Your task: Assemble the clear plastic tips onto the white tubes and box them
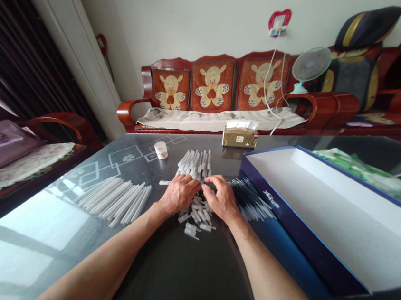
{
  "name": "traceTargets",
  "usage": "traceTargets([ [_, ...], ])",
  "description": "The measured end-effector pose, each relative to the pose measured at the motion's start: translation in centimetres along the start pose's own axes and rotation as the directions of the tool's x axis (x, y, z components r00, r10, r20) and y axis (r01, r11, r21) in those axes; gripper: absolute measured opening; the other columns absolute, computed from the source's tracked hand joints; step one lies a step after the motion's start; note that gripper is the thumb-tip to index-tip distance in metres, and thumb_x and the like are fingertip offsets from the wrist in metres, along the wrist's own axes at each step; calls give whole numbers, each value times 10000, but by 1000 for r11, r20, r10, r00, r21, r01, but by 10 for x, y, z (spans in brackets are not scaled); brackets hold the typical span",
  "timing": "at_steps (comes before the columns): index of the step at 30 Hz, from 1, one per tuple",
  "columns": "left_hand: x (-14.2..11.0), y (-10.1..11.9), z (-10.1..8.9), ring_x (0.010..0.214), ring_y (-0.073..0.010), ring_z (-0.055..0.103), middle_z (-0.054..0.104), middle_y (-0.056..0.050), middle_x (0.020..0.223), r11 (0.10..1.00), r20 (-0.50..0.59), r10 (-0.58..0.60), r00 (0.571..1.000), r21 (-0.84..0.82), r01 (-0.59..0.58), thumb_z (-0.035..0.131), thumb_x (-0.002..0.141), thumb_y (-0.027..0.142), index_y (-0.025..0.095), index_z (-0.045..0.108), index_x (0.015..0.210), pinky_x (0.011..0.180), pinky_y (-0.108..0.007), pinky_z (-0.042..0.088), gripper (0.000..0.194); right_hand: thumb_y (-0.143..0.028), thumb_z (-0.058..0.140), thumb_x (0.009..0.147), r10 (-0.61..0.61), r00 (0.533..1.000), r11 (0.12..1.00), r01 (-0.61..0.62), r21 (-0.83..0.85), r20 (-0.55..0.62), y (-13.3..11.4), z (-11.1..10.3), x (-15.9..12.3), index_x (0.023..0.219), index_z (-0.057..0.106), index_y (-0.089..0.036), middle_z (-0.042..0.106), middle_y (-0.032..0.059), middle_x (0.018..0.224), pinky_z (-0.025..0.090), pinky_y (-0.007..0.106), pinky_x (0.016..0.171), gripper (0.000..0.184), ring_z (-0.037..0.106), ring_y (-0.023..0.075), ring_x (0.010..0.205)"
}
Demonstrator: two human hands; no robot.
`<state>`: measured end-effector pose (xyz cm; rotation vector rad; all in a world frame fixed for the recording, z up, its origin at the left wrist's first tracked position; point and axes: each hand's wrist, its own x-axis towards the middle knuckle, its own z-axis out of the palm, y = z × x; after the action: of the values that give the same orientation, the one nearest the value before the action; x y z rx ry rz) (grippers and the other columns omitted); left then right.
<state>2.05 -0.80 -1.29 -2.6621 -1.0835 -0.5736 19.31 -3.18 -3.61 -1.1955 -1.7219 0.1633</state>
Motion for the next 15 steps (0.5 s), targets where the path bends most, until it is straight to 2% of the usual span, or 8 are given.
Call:
traceTargets([
  [4,0,0,0,807,-192,521,584,-57,831,1000,13,3,1000,4,-3,353,959,321,168,630,962,801,-336,388,316,-293,497,860,-25,999,1000,26,-16,33,5,2,1,807,636,-192,651,69,869,476,328,804,180,616,196,851],
  [10,-1,-2,3,789,-191,519,580,-51,817,1000,4,8,1000,15,-8,357,957,318,175,630,952,790,-337,388,308,-230,555,793,-44,998,999,43,17,34,2,1,0,846,613,-193,639,62,903,476,326,835,87,612,195,888],
  [12,-1,-2,3,788,-190,519,579,-50,815,1000,-5,9,1000,16,-8,356,957,318,175,630,952,790,-336,388,309,-244,586,772,-26,999,1000,26,8,29,1,1,0,893,613,-188,641,69,933,474,332,848,136,611,204,912],
  [15,-1,-1,2,793,-190,518,580,-50,820,1000,-13,12,1000,14,-11,355,957,325,177,629,962,793,-336,387,311,-292,552,816,-9,999,1000,10,-30,37,1,1,0,889,628,-188,649,76,931,470,345,846,148,612,212,908],
])
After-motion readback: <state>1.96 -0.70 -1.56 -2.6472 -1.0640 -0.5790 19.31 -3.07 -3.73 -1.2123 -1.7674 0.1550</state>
